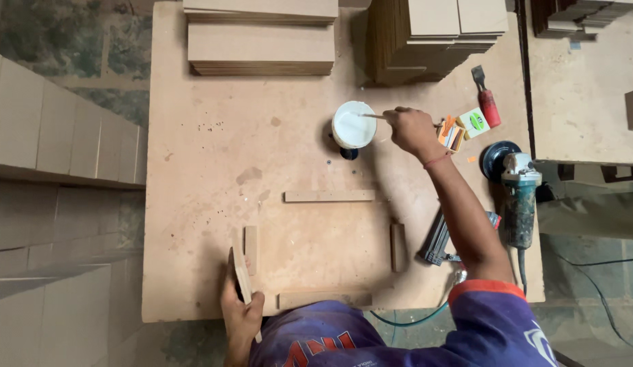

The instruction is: The person assembles small wooden boxes by applying glue to the edges of flat wooden panels and joining them into rectangular frames. They use a pneumatic nail gun to fasten the corners and sides, then place the completed boxes on a stack nearby. The process is repeated for multiple units.

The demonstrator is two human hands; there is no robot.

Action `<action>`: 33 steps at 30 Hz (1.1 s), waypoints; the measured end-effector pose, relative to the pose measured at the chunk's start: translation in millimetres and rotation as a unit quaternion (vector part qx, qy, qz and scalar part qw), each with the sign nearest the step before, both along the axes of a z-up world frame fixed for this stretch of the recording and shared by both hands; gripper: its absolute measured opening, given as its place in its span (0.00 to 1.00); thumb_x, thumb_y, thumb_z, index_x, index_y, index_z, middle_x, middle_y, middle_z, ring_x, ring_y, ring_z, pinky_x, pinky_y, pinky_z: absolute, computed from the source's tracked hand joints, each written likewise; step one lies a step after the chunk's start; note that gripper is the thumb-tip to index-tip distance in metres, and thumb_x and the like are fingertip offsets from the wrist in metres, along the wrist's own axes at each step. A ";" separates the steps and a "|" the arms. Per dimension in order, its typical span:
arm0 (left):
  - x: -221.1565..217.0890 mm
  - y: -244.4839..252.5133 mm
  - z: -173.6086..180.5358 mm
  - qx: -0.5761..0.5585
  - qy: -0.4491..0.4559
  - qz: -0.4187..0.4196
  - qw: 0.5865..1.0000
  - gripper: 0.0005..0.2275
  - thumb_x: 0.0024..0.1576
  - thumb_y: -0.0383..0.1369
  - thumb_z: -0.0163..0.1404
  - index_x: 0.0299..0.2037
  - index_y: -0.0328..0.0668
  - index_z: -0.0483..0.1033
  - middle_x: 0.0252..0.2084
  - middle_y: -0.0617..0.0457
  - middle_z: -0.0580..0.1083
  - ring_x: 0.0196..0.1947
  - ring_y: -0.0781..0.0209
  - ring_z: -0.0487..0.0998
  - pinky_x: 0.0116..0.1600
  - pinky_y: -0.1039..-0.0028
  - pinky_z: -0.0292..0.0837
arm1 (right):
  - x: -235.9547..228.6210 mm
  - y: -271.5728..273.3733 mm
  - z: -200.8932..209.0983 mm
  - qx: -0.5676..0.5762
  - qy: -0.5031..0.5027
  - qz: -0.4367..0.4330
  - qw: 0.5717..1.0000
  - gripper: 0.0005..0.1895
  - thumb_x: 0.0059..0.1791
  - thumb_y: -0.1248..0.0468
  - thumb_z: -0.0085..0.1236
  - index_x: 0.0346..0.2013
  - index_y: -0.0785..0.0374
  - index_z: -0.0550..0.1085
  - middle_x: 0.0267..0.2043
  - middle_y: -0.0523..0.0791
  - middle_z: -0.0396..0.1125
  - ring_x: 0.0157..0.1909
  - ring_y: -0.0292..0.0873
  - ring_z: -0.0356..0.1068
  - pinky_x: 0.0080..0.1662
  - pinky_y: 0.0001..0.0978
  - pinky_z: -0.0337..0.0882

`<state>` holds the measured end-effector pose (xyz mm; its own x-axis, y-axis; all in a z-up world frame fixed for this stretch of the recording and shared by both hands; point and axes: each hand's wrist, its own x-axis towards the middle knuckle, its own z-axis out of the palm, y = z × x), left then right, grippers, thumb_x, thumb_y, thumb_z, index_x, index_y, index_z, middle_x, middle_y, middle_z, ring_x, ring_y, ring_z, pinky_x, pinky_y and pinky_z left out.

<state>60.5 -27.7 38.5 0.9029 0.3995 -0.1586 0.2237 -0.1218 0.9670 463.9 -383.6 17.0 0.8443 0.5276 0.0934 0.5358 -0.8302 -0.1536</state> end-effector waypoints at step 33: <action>8.5 20.0 17.4 -0.074 -0.203 -0.109 0.970 0.36 0.42 0.25 0.44 0.69 0.30 0.63 0.64 0.39 0.71 0.68 0.45 0.70 0.73 0.61 0.62 | -319.2 179.0 109.0 0.455 0.289 -0.003 0.842 0.17 0.56 0.68 0.53 0.60 0.64 0.74 0.40 0.43 0.72 0.39 0.33 0.66 0.42 0.24 0.68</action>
